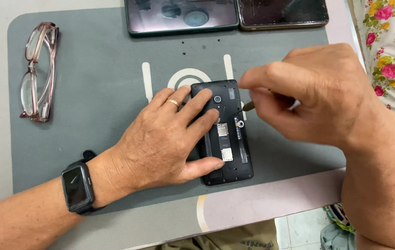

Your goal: Removing small screws from the internal chassis of a mobile phone using a precision screwdriver.

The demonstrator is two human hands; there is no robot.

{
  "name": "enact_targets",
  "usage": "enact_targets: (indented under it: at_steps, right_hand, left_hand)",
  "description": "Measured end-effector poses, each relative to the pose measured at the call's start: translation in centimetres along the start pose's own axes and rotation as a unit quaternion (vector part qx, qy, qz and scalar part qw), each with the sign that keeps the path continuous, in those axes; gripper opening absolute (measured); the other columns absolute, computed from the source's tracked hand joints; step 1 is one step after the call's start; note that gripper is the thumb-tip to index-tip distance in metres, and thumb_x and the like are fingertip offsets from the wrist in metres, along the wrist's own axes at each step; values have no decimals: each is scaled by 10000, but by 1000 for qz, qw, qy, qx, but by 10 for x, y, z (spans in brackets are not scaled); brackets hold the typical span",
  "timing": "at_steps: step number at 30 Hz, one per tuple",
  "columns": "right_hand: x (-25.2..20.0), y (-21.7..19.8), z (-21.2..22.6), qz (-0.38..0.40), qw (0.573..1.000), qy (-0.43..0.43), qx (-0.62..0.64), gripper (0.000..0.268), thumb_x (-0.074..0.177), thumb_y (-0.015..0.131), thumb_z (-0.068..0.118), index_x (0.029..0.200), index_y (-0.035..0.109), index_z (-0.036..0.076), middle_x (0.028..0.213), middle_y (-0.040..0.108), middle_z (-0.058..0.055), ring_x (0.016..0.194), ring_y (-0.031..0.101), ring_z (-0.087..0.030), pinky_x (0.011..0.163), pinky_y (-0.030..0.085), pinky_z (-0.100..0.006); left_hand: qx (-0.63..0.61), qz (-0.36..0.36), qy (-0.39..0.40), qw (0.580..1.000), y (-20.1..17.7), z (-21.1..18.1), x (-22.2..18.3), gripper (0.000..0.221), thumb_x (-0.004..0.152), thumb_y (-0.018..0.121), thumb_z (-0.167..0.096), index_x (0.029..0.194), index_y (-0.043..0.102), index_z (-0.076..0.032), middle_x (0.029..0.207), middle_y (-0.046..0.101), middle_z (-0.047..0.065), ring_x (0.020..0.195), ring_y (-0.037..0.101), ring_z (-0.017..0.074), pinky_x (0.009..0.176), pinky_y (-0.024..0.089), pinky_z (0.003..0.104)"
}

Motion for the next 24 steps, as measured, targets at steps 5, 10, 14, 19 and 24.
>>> enact_targets:
  at_steps: [5,10,14,19,24]
  right_hand:
    - [-1,0,4,2,1000,-2,-1,185,1085,794,7,1076,759,188,584,411,26,560,469,-240,557,376,-400]
    - [0,-1,5,7,1000,-7,1,241,1030,731,-35,1125,762,184,649,520,30,558,478,-261,569,395,-415]
    - [9,-4,14,25,998,-23,57,350,900,584,-110,1131,718,116,795,665,18,603,543,-234,609,432,-406]
    - [-3,3,-1,19,999,21,-18,191,1052,739,11,1087,736,200,603,504,25,546,505,-256,561,383,-402]
    - [-11,6,-13,21,999,36,-30,308,1145,875,194,927,659,176,585,493,26,518,463,-245,544,315,-388]
  left_hand:
    - [-11,4,-2,1000,1,0,0,785,908,805,-713,1289,699,-34,1410,620,214,1190,640,455,1006,533,548]
    - [-5,0,0,1000,0,-1,0,781,914,799,-710,1292,703,-33,1413,627,217,1187,645,455,1007,537,546]
    - [-9,-1,2,1000,0,-1,-1,783,916,800,-707,1294,696,-29,1407,625,222,1190,641,460,1008,533,544]
    - [-5,0,2,1000,0,-1,0,778,917,792,-709,1287,699,-31,1407,622,215,1185,640,454,1006,533,543]
    - [-1,5,-1,1000,1,-1,-1,790,919,780,-726,1292,687,-36,1410,617,206,1180,644,446,998,534,532]
Point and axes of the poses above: each hand's wrist, its own x-axis towards the middle knuckle, its own y-axis out of the palm, z = x × y, the point moved 8 cm from there along x, towards the middle knuckle
